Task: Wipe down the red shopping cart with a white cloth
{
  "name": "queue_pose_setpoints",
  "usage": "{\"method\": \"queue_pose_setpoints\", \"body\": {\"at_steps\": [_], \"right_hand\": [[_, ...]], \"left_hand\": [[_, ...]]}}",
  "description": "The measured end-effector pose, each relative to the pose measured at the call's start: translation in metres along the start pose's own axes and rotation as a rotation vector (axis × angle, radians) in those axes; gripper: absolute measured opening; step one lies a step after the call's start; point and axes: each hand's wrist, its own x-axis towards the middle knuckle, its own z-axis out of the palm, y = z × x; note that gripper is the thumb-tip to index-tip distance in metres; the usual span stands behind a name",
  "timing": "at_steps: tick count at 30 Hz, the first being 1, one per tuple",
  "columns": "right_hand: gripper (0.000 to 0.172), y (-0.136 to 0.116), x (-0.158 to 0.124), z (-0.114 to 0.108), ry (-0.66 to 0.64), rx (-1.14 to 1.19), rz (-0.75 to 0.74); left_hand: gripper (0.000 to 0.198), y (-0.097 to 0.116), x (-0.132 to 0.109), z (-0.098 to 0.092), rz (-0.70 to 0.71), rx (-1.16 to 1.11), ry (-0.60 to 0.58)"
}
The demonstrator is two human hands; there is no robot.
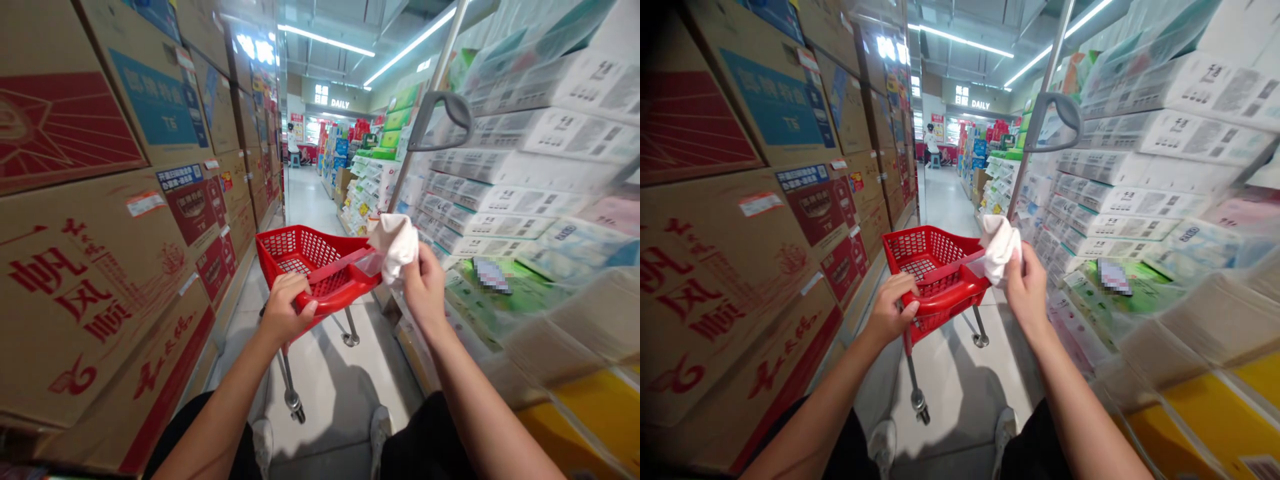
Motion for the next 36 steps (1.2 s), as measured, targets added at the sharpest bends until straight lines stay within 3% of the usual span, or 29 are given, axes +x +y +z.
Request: {"method": "queue_pose_setpoints", "body": {"at_steps": [2,5,7,12,18,24,29,33,36], "right_hand": [[0.039,0.004,0.013,-0.005,-0.092,-0.014,-0.03],[0.039,-0.006,0.017,0.006,-0.457,-0.048,-0.186],[0.035,-0.021,0.01,0.021,-0.599,-0.129,-0.309],[0.032,-0.07,-0.021,0.058,-0.654,-0.226,-0.429],[0.042,-0.1,-0.033,0.08,-0.655,-0.285,-0.417],[0.046,-0.08,-0.011,0.065,-0.683,-0.351,-0.386],[0.043,-0.032,0.014,0.041,-0.692,-0.426,-0.243],[0.042,0.01,0.028,0.022,-0.723,-0.543,-0.038],[0.046,0.019,0.029,0.018,-0.681,-0.552,-0.066]], "left_hand": [[0.029,0.0,-0.001,-0.002,0.009,-0.003,0.016],[0.031,-0.001,-0.003,-0.003,0.005,-0.003,0.048],[0.032,-0.002,-0.004,-0.003,0.001,0.0,0.086],[0.035,-0.012,-0.006,-0.007,-0.013,-0.037,0.19],[0.036,-0.032,-0.003,-0.033,0.023,-0.125,0.105],[0.032,-0.048,0.003,-0.043,0.132,-0.308,0.02],[0.032,-0.05,0.006,-0.044,0.161,-0.371,0.001],[0.032,-0.053,0.005,-0.039,0.168,-0.385,0.041],[0.033,-0.052,0.003,-0.032,0.161,-0.362,0.141]]}}
